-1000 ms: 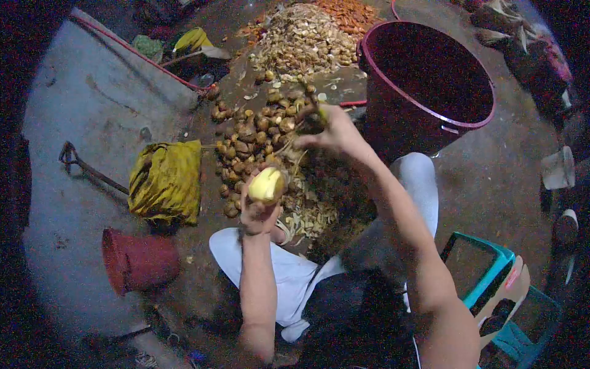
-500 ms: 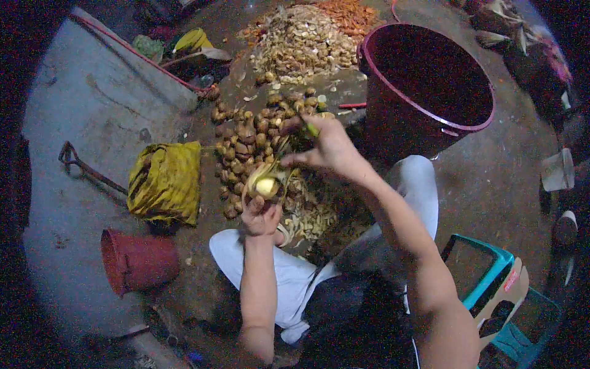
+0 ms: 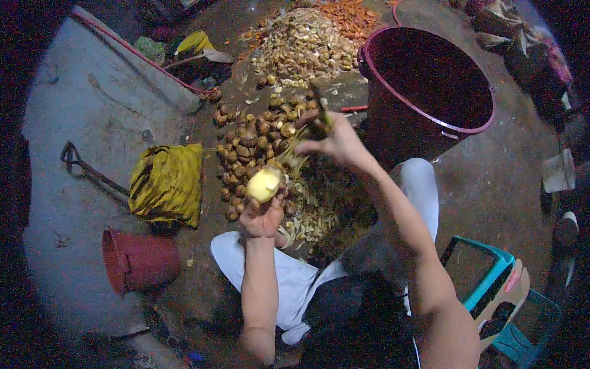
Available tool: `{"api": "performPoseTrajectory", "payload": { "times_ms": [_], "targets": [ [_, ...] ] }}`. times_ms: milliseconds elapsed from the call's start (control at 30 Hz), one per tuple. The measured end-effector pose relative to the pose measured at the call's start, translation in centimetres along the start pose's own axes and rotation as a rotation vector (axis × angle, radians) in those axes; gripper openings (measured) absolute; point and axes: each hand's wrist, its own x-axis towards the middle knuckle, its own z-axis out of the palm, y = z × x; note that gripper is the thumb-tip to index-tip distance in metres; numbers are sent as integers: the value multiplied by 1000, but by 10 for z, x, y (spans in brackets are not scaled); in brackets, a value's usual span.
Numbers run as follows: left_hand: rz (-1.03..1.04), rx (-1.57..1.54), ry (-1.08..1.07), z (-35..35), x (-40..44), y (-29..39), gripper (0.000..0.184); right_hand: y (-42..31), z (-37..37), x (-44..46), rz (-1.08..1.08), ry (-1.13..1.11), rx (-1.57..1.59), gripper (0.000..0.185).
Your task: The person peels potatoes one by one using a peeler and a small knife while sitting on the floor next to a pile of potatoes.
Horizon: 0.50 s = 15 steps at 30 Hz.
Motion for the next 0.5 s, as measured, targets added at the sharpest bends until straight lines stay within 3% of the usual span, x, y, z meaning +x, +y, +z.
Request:
{"api": "performPoseTrajectory", "payload": {
  "times_ms": [100,167,200,233,300,333,367,433,500],
  "targets": [
    [54,126,-5,-1,0,-2,78,-22,6,-9,-122,-65,-67,49],
    [91,215,-9,-2,-4,-1,76,6,2,1,8,74,-155,51],
    [-8,10,-69,-3,-4,4,73,7,-2,7,81,57,-74,54],
    [-5,10,-74,-4,-4,5,73,8,-1,6,75,58,-75,54],
    [11,122,-37,-4,-4,6,74,1,4,-1,81,21,133,49],
    [10,313,127,-1,-11,9,77,-15,3,-3,4,-80,-2,47],
    [11,309,130,2,-10,7,77,-25,8,-9,-64,-72,-34,47],
    [137,430,-20,12,-6,2,79,-26,13,-12,-32,-59,157,48],
    [39,372,-60,-1,0,7,71,-8,4,2,56,-63,-20,48]
  ]
}}
